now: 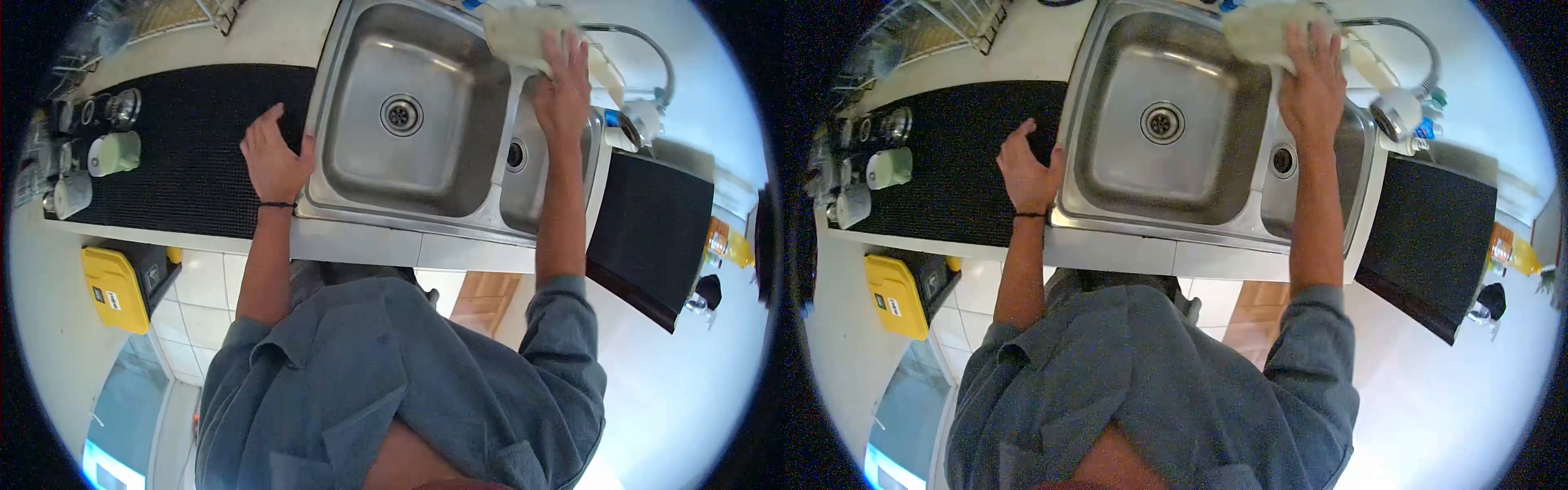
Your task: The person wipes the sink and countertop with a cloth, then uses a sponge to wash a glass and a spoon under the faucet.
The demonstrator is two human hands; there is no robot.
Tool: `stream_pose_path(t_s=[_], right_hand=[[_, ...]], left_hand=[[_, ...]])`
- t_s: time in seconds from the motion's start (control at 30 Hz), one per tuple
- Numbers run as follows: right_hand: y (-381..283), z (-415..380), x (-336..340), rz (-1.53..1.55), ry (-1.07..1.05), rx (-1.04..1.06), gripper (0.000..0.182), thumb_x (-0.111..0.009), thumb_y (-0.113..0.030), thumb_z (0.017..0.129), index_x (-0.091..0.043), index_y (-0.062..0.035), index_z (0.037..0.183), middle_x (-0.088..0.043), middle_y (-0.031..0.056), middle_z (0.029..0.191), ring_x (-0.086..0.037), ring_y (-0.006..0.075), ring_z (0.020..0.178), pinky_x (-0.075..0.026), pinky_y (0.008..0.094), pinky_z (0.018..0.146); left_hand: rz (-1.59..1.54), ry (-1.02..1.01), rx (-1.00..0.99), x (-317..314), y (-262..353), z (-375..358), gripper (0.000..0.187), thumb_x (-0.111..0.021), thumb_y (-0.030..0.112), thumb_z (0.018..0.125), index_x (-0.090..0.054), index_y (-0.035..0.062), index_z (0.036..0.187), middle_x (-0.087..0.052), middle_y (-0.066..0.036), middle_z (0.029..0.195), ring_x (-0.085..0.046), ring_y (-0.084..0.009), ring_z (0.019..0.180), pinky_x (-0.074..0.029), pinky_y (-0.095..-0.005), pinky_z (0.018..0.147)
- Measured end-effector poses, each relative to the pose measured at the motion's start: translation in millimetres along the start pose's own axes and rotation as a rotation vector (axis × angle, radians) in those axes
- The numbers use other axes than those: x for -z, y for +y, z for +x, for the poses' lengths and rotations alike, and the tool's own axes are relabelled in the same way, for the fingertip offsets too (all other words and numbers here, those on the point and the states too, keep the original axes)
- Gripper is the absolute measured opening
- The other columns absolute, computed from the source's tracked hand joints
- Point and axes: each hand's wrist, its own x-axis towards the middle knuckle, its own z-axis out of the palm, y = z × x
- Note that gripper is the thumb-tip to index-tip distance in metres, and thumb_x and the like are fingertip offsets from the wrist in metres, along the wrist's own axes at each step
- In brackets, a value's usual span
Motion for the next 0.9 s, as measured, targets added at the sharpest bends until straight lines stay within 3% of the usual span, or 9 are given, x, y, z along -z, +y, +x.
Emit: stream_pose_path(t_s=[0.07, 0.13, 0.2, 0.4, 0.47, 0.63, 0.77, 0.83, 0.9], right_hand=[[15, 16, -50, -0.387, -0.106, 0.21, 0.057, -0.063, -0.011, 0.077, -0.054, -0.0063, 0.133, -0.05, 0.0142, 0.141, -0.043, 0.0309, 0.135, -0.035, 0.0434, 0.111], [55, -6, -121, -0.687, -0.477, 0.392, 0.054, -0.058, -0.019, 0.083, -0.051, -0.005, 0.135, -0.047, 0.0141, 0.144, -0.035, 0.028, 0.14, -0.025, 0.045, 0.116], [148, -83, -214, -0.65, -0.57, 0.413, 0.045, -0.056, -0.03, 0.083, -0.063, -0.0137, 0.125, -0.045, 0.0124, 0.146, -0.036, 0.0291, 0.139, -0.023, 0.0474, 0.116], [60, -115, -129, -0.633, -1.038, 0.394, 0.039, -0.055, -0.027, 0.087, -0.066, -0.0144, 0.122, -0.049, 0.0147, 0.142, -0.034, 0.0349, 0.139, -0.016, 0.0547, 0.117], [45, -167, -102, -0.564, -1.067, 0.347, 0.038, -0.05, -0.035, 0.089, -0.065, -0.0254, 0.123, -0.046, 0.0114, 0.146, -0.033, 0.0291, 0.141, -0.016, 0.0546, 0.117], [-39, -109, -56, -0.26, -1.907, 0.135, 0.043, -0.045, -0.04, 0.096, -0.059, -0.017, 0.13, -0.054, 0.0171, 0.136, -0.05, 0.0306, 0.129, -0.036, 0.0504, 0.107], [31, -44, -93, 0.424, -1.088, -0.32, 0.053, -0.057, -0.042, 0.095, -0.055, -0.0046, 0.131, -0.065, 0.0149, 0.117, -0.062, 0.0241, 0.109, -0.047, 0.0368, 0.095], [19, 21, -100, 0.518, -0.857, -0.47, 0.043, -0.054, -0.035, 0.096, -0.059, -0.0025, 0.124, -0.064, 0.0236, 0.115, -0.059, 0.041, 0.112, -0.047, 0.0446, 0.094], [39, 34, -141, 0.423, -0.458, -0.249, 0.036, -0.057, -0.03, 0.093, -0.062, -0.0093, 0.123, -0.061, 0.0209, 0.122, -0.059, 0.0384, 0.113, -0.048, 0.0442, 0.094]], left_hand=[[0.016, -0.031, 0.008, -4, -2, 1, 0.062, -0.072, 0.026, 0.073, -0.05, 0.0047, 0.128, -0.057, -0.012, 0.12, -0.051, -0.0319, 0.115, -0.037, -0.0467, 0.099], [0.046, -0.035, 0.001, -1, 1, 5, 0.063, -0.072, 0.027, 0.073, -0.05, 0.0052, 0.129, -0.059, -0.01, 0.12, -0.052, -0.0305, 0.114, -0.037, -0.0471, 0.098], [0.009, -0.035, 0.015, -2, -1, 4, 0.064, -0.071, 0.027, 0.072, -0.049, 0.0047, 0.128, -0.059, -0.01, 0.118, -0.053, -0.0309, 0.113, -0.037, -0.047, 0.098], [-0.035, -0.027, 0.038, -2, -4, 6, 0.065, -0.07, 0.025, 0.071, -0.049, 0.0034, 0.128, -0.058, -0.01, 0.117, -0.053, -0.0312, 0.113, -0.037, -0.0458, 0.096], [-0.06, -0.017, 0.049, -2, -6, 5, 0.065, -0.069, 0.025, 0.071, -0.048, 0.0033, 0.128, -0.058, -0.01, 0.116, -0.053, -0.0311, 0.112, -0.038, -0.0458, 0.095], [-0.052, -0.031, 0.081, 2, -2, 7, 0.062, -0.07, 0.024, 0.073, -0.049, 0.0036, 0.128, -0.06, -0.01, 0.116, -0.054, -0.031, 0.11, -0.037, -0.0463, 0.096], [-0.002, -0.024, 0.075, 0, 1, 9, 0.063, -0.069, 0.023, 0.069, -0.05, 0.0039, 0.126, -0.059, -0.01, 0.112, -0.054, -0.0303, 0.106, -0.038, -0.0442, 0.092], [0.001, -0.001, 0.063, -1, 2, 9, 0.063, -0.068, 0.023, 0.069, -0.05, 0.0038, 0.126, -0.059, -0.009, 0.112, -0.054, -0.0301, 0.105, -0.039, -0.0439, 0.092], [0.015, 0.016, 0.046, -4, 1, 9, 0.063, -0.068, 0.023, 0.069, -0.051, 0.0037, 0.126, -0.06, -0.009, 0.112, -0.055, -0.0298, 0.105, -0.039, -0.0437, 0.092]])
